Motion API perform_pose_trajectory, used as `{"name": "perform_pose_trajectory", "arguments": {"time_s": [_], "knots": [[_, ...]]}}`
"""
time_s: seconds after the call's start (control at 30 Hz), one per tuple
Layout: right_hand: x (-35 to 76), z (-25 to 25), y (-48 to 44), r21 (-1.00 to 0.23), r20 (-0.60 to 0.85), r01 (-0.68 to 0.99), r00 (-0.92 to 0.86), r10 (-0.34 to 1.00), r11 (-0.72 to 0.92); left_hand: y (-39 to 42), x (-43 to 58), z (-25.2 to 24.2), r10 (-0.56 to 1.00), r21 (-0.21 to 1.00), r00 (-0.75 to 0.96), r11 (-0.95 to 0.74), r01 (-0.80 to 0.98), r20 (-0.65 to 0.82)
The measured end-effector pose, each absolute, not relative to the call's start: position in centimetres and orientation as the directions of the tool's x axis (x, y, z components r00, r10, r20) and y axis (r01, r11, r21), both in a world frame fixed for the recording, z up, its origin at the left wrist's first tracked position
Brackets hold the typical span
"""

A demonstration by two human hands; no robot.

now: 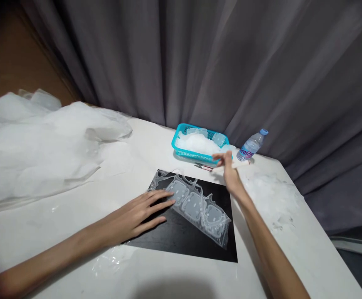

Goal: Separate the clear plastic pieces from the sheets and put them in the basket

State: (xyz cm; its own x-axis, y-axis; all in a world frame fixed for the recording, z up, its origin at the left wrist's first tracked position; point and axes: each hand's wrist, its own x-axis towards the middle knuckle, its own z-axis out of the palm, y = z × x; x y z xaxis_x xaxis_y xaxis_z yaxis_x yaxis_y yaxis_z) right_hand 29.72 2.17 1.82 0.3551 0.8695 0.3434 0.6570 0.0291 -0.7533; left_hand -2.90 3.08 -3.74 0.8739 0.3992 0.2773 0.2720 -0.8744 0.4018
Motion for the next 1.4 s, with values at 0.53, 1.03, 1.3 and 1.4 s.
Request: {"name": "perform_pose_trajectory", "arguments": {"time_s": [0.53, 1.03, 1.3, 1.4], "knots": [[21.9, -2.6, -4.5, -0.869, 0.157, 0.447, -0.155, 0.975, 0.211, 1.3, -2.8, -3.4, 0.423, 0.423, 0.866, -0.859, 0.289, 0.267], [20.9, -2.7, -5.0, -0.84, 0.161, 0.491, -0.182, 0.97, 0.232, 0.8, -3.2, -3.0, 0.453, 0.488, 0.865, -0.818, 0.306, 0.216], [19.8, -2.8, -5.2, -0.792, 0.183, 0.553, -0.187, 0.965, 0.257, 1.2, -3.3, -3.2, 0.448, 0.518, 0.862, -0.809, 0.277, 0.238], [20.0, -2.6, -5.6, -0.762, 0.203, 0.572, -0.234, 0.951, 0.304, 1.4, -3.3, -3.0, 0.43, 0.49, 0.876, -0.825, 0.283, 0.217]]}}
